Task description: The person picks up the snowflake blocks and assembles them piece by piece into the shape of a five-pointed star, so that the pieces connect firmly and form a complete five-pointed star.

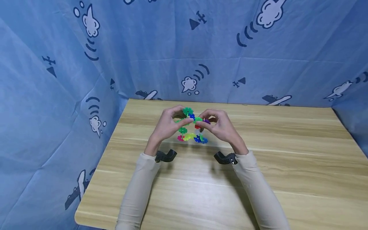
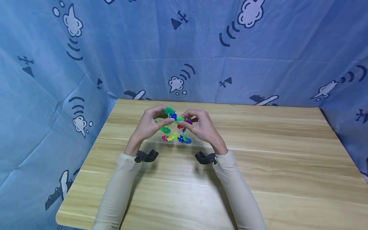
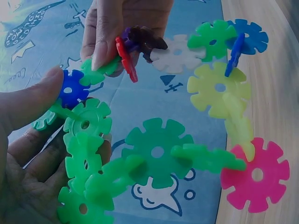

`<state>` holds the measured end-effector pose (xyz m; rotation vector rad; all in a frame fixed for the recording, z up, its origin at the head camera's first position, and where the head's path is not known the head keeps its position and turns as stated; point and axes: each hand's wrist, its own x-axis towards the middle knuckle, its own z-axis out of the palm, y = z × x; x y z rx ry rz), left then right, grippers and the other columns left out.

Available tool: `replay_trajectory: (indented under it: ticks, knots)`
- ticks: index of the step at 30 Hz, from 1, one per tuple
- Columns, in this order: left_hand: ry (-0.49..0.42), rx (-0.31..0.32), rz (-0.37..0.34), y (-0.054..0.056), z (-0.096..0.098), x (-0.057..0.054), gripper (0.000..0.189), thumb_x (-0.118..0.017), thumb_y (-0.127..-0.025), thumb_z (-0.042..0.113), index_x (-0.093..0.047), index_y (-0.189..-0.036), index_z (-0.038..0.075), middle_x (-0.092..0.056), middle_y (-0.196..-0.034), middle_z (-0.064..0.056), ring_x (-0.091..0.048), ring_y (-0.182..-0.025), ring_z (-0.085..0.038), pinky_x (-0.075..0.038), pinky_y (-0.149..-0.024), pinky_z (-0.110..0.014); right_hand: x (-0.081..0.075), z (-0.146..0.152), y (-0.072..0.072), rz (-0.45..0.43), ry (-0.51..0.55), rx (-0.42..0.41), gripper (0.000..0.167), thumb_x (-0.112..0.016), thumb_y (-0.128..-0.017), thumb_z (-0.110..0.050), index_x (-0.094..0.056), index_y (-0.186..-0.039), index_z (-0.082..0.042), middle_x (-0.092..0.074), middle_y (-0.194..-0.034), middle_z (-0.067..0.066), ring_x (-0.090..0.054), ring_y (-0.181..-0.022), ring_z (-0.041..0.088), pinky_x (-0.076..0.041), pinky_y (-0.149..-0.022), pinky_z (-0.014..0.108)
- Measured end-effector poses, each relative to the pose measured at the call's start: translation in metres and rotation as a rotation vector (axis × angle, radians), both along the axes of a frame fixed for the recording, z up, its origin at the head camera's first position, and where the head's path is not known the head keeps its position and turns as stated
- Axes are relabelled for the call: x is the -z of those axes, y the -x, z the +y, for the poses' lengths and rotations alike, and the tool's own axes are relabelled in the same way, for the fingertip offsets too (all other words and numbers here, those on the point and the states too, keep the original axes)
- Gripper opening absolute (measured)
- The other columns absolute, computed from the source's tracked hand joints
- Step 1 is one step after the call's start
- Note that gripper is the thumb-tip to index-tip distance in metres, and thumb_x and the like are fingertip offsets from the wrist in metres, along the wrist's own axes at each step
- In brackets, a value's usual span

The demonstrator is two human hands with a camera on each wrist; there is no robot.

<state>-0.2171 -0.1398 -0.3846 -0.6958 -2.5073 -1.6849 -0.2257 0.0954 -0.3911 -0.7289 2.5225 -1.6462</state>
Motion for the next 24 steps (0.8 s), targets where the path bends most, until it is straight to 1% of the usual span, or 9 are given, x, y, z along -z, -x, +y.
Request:
replay_trajectory:
  ticks: [4,7,10,13,16,20,24]
  knots:
    - [0.012,-0.016,0.003,-0.0004,-0.0003,0.0005,0.021,-0.079,-0.095,0.025,-0.073,-0.112,0.014,-0.076,-0.105,-0.003,-0.072,-0.098,-0.015,-0.060,-0.094,-0.042,0.0011,-0.0014,0.0002,-0.005,-0.012,-0.005,0.016,-0.082,-0.092,-0.024,-0.072,-0.098,-0.012,-0.071,-0.091,0.006,-0.065,-0.082,0.022,-0.060,-0.086,0.038]
    - [0.009,-0.024,0.006,-0.0005,-0.0004,0.0004,0.021,-0.079,-0.095,0.026,-0.073,-0.111,0.014,-0.076,-0.104,-0.003,-0.072,-0.098,-0.015,-0.059,-0.094,-0.039,0.0023,-0.0007,0.0010,0.003,-0.019,-0.005,0.017,-0.081,-0.093,-0.023,-0.071,-0.098,-0.011,-0.070,-0.089,0.007,-0.066,-0.078,0.021,-0.059,-0.080,0.032]
    - [-0.004,-0.020,0.011,-0.0001,0.0003,0.0005,0.021,-0.079,-0.095,0.025,-0.073,-0.111,0.014,-0.076,-0.103,-0.003,-0.072,-0.097,-0.015,-0.059,-0.093,-0.037,0.0022,0.0009,0.0009,0.015,-0.020,-0.011,0.012,-0.080,-0.094,-0.022,-0.074,-0.096,-0.011,-0.073,-0.087,0.007,-0.069,-0.073,0.019,-0.058,-0.073,0.029]
    - [-0.017,-0.015,0.018,0.0005,0.0017,0.0006,0.021,-0.079,-0.094,0.026,-0.073,-0.111,0.014,-0.076,-0.103,-0.003,-0.072,-0.096,-0.015,-0.059,-0.092,-0.034,0.0011,0.0023,0.0005,0.038,-0.030,-0.010,0.010,-0.079,-0.095,-0.023,-0.077,-0.094,-0.013,-0.076,-0.086,0.004,-0.071,-0.073,0.016,-0.057,-0.071,0.030]
    - [-0.029,-0.022,0.023,0.0004,0.0021,0.0002,0.021,-0.079,-0.095,0.025,-0.073,-0.111,0.014,-0.076,-0.103,-0.003,-0.072,-0.095,-0.016,-0.060,-0.091,-0.036,-0.0004,0.0031,-0.0002,0.043,-0.031,-0.009,0.012,-0.078,-0.095,-0.026,-0.079,-0.095,-0.014,-0.077,-0.086,0.001,-0.073,-0.075,0.015,-0.059,-0.075,0.031]
    - [-0.049,-0.043,0.024,0.0002,0.0010,0.0003,0.020,-0.080,-0.094,0.023,-0.073,-0.109,0.013,-0.076,-0.104,-0.004,-0.073,-0.094,-0.017,-0.060,-0.092,-0.042,-0.0020,0.0028,-0.0011,0.038,-0.045,0.001,0.017,-0.076,-0.097,-0.028,-0.080,-0.097,-0.012,-0.078,-0.087,0.000,-0.073,-0.078,0.015,-0.062,-0.084,0.035]
    - [-0.056,-0.054,0.026,0.0001,-0.0003,0.0003,0.019,-0.080,-0.094,0.022,-0.074,-0.109,0.013,-0.076,-0.104,-0.005,-0.073,-0.095,-0.018,-0.060,-0.092,-0.043,-0.0030,-0.0006,-0.0022,0.039,-0.058,0.023,0.018,-0.075,-0.098,-0.029,-0.080,-0.097,-0.011,-0.079,-0.089,0.002,-0.072,-0.082,0.016,-0.062,-0.089,0.043]
